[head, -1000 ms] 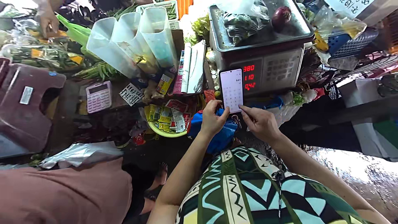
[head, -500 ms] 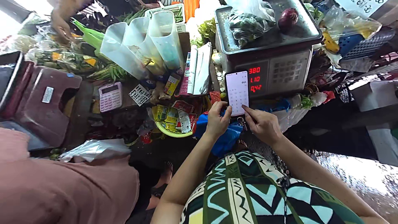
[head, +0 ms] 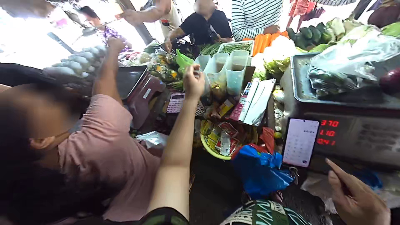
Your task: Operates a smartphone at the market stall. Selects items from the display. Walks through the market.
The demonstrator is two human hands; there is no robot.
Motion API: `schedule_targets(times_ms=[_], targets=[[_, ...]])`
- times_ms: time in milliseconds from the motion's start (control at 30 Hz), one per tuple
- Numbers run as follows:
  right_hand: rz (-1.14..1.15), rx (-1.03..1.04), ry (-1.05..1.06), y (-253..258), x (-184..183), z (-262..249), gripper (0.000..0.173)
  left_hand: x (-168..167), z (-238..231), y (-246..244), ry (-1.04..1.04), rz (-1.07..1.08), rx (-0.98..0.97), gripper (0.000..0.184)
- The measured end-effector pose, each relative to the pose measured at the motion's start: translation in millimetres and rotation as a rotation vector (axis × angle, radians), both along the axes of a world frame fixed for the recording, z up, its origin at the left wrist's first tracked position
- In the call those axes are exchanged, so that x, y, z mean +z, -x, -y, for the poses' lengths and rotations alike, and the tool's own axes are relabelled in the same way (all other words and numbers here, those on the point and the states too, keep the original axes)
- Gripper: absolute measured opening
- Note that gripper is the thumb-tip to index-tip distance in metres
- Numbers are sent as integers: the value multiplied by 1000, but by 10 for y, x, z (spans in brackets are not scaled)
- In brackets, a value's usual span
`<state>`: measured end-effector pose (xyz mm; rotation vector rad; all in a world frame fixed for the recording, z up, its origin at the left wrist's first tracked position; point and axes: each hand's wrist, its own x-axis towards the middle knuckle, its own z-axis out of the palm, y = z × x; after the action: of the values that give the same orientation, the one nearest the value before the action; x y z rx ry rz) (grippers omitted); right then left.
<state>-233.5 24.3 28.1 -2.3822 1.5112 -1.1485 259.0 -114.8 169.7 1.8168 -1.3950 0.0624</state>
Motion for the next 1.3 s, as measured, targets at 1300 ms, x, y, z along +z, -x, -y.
schedule_targets(times_ms=[1300], targets=[[-14,518,-32,-240,628,718,32,-680,-346,-9,-129,96,89,59]])
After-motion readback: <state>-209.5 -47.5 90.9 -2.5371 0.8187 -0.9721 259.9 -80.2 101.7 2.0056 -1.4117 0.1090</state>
